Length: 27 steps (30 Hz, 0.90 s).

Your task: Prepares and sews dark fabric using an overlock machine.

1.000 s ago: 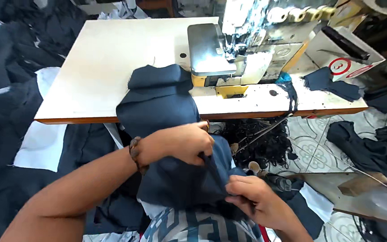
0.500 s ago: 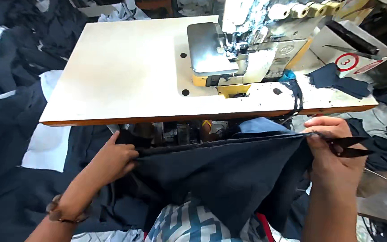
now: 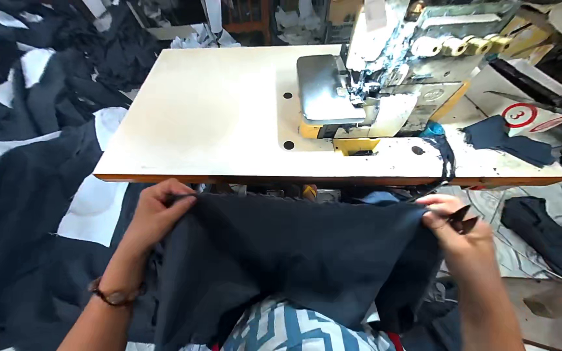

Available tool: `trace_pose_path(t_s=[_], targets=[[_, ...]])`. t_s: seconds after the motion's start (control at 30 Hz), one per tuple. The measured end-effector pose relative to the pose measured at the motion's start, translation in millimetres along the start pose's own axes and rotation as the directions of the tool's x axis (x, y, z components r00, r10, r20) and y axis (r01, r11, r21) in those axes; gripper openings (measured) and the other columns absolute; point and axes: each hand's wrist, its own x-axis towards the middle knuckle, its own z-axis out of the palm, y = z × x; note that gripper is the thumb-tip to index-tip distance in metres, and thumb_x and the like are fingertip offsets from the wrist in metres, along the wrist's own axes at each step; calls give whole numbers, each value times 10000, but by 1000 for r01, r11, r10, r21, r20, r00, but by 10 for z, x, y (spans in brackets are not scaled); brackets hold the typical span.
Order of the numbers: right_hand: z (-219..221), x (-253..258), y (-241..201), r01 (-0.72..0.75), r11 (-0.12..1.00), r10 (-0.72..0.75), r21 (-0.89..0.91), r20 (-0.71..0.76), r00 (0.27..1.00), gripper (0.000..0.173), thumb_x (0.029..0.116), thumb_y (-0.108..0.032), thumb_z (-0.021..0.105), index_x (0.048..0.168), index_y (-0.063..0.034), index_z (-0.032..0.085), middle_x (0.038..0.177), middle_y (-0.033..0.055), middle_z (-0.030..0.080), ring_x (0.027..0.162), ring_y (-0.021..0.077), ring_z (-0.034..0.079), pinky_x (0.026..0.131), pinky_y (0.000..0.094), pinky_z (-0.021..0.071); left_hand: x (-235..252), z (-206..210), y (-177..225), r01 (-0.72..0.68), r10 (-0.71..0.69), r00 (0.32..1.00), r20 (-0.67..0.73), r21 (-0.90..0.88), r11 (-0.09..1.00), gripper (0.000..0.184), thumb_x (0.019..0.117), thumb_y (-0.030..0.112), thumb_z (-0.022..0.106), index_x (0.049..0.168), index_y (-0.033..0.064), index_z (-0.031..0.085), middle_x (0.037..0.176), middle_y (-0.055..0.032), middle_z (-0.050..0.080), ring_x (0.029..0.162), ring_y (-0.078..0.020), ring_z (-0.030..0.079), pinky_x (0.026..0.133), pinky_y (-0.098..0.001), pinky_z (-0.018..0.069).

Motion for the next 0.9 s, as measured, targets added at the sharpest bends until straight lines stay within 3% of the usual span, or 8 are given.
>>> trace_pose_path(t_s=[0.1,0.2,0.27,0.37,0.5,0.57,0.7,0.9], targets=[[426,-67,-279,132,975,-185,179,328,926,149,1001,-306,641,970,-179,714,1348,-97,628,1180,-20,591,954,187,529,175,512,545,-220,170,950,261,178,959,111,855,213,724,832,104,722,808,41,710,691,2,637,617,-222,550],[927,-74,-603,249,934,-352,255,546,761,177,1006,-247,633,935,-96,691,1451,83,570,1217,46,594,988,229,526,269,1070,979,-367,241,836,492,175,914,129,886,198,706,814,91,696,704,1,644,610,-83,600,546,-298,519],[1141,-63,-661,293,915,-403,278,572,714,156,985,-211,655,921,-73,687,1275,146,634,1054,61,636,877,208,540,338,1223,1156,-362,227,788,572,132,923,129,896,189,712,826,84,685,710,-3,641,643,-88,606,578,-295,510],[1217,-98,-577,298,890,-454,343,618,642,127,960,-152,668,942,-37,717,963,106,695,885,68,647,808,185,528,377,1214,1196,-308,198,709,677,45,950,127,915,183,721,870,68,695,749,-8,658,674,-59,600,600,-255,490],[1056,-139,-436,287,882,-471,373,680,562,119,964,-130,653,918,-31,700,857,82,673,788,90,634,734,199,526,255,1056,893,-270,241,496,834,-116,956,238,883,195,760,815,-8,658,750,-94,629,677,-152,584,606,-331,485],[846,-85,-385,299,886,-464,355,675,574,167,993,-186,630,915,-47,681,841,55,644,788,59,609,720,170,506,216,810,755,-218,205,454,867,-115,969,294,853,233,783,746,11,622,692,-60,592,628,-116,547,561,-303,450],[501,-39,-216,268,912,-408,311,629,662,255,1028,-280,598,916,-59,658,836,18,635,819,-11,597,757,123,493,230,123,519,-119,79,565,821,-14,993,233,864,273,736,759,83,653,704,58,600,650,29,532,566,-163,426],[565,-116,-2,213,925,-367,314,596,715,241,1019,-307,602,938,-88,664,819,-17,634,802,-58,582,745,86,474,360,-370,507,-70,62,843,534,-5,998,58,901,173,693,911,123,720,830,96,703,749,43,642,670,-146,546]])
